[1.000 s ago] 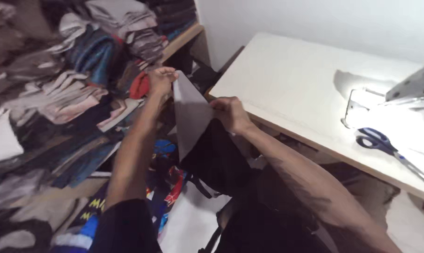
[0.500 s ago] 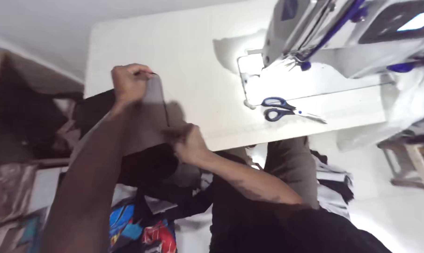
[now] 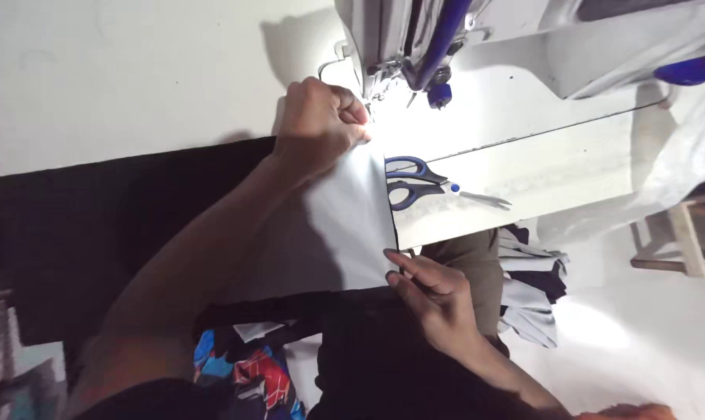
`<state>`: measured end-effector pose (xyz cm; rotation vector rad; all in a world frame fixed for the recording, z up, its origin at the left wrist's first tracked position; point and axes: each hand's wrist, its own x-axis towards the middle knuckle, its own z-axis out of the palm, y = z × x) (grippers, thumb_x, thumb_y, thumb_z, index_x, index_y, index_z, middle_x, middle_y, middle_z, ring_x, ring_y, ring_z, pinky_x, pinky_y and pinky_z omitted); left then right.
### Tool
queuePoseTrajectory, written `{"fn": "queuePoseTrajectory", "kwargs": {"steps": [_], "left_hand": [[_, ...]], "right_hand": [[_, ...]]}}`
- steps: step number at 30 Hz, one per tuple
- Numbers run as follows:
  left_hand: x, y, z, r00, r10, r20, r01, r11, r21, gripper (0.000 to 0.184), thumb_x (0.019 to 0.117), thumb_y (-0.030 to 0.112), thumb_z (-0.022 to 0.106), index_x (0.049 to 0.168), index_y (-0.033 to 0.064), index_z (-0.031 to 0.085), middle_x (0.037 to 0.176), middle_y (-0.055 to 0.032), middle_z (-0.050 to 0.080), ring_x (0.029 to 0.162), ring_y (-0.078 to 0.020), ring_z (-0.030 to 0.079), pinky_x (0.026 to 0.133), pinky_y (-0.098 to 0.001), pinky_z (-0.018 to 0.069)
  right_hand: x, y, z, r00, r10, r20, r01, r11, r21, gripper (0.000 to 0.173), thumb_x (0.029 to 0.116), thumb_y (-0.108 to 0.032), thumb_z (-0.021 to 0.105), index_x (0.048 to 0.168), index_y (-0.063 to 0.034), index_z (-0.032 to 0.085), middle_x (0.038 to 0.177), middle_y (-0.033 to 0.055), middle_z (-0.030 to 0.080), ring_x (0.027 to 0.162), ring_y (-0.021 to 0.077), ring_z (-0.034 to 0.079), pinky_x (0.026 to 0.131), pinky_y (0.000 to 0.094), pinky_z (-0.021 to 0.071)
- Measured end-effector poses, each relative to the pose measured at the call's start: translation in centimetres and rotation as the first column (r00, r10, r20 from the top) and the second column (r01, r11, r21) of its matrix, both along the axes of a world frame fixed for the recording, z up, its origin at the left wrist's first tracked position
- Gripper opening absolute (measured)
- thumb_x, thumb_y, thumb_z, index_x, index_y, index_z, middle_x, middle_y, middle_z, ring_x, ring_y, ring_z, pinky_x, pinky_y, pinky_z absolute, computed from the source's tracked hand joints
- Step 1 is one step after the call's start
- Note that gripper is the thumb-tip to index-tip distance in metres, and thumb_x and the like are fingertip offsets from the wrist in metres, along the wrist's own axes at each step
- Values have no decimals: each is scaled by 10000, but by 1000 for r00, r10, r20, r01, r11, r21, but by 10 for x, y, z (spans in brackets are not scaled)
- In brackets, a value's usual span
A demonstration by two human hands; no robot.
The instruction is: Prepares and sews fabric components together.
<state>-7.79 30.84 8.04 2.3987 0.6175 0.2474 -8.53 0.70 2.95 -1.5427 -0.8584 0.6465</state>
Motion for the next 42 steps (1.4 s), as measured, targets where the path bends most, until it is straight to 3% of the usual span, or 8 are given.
{"fn": "queuePoseTrajectory", "kwargs": {"steps": [11,23,26,30,34,37,39,42], "left_hand": [[17,0,15,987,132,-86,-129,991,40,171,771,258,832,796,159,696,773,97,687,744,56,635,703,-194,522],[19,-2,21,987,144,-65,-132,977,165,174,811,201,772,759,88,651,731,-3,613,690,-59,565,648,-293,442],[18,-5,21,988,133,-77,-115,972,203,169,846,221,746,790,77,679,788,-49,651,760,-130,606,696,-367,460],[13,0,12,994,8,-111,23,962,273,262,910,291,688,918,33,728,962,-172,715,964,-333,678,823,-559,501],[3,0,12,958,-195,-209,261,895,361,413,910,451,706,1087,84,777,1133,-188,706,1091,-394,659,905,-604,506],[-4,-9,7,950,-195,-242,278,882,381,562,871,560,712,1171,88,752,1224,-171,682,1140,-408,618,908,-587,504],[-7,-9,2,962,-189,-196,253,886,389,570,872,568,704,1180,91,756,1225,-149,689,1135,-394,618,922,-566,502],[-6,-10,3,963,-174,-205,242,892,382,573,871,571,698,1209,112,759,1247,-123,691,1161,-382,608,932,-559,488]], "right_hand": [[34,-2,2,999,20,-41,-19,999,35,273,952,-46,663,1207,25,730,870,22,721,708,10,611,643,163,536],[40,5,5,994,-33,109,34,999,1,250,954,-75,659,1168,17,747,779,-3,674,664,-4,570,600,139,487],[45,1,11,830,-169,531,205,979,-9,211,984,-170,672,1095,-17,766,830,64,711,739,96,643,678,212,534],[86,5,12,536,-119,836,444,882,-159,268,1002,-287,635,1221,-195,759,1190,179,697,1063,400,601,849,553,415],[115,10,3,490,-171,854,487,867,-106,208,1011,-188,631,1119,-127,797,975,155,714,883,336,639,742,476,455],[139,1,24,531,-159,832,488,860,-147,320,1029,-267,609,1244,-67,736,1225,223,686,1116,414,639,891,573,507],[172,-9,40,480,-147,865,591,783,-195,505,1072,-349,495,1488,-65,536,1554,218,468,1435,451,415,1091,664,359],[218,-15,40,412,-149,899,696,688,-205,565,1104,-378,405,1559,-44,420,1646,180,347,1550,396,248,1212,614,240]]}}
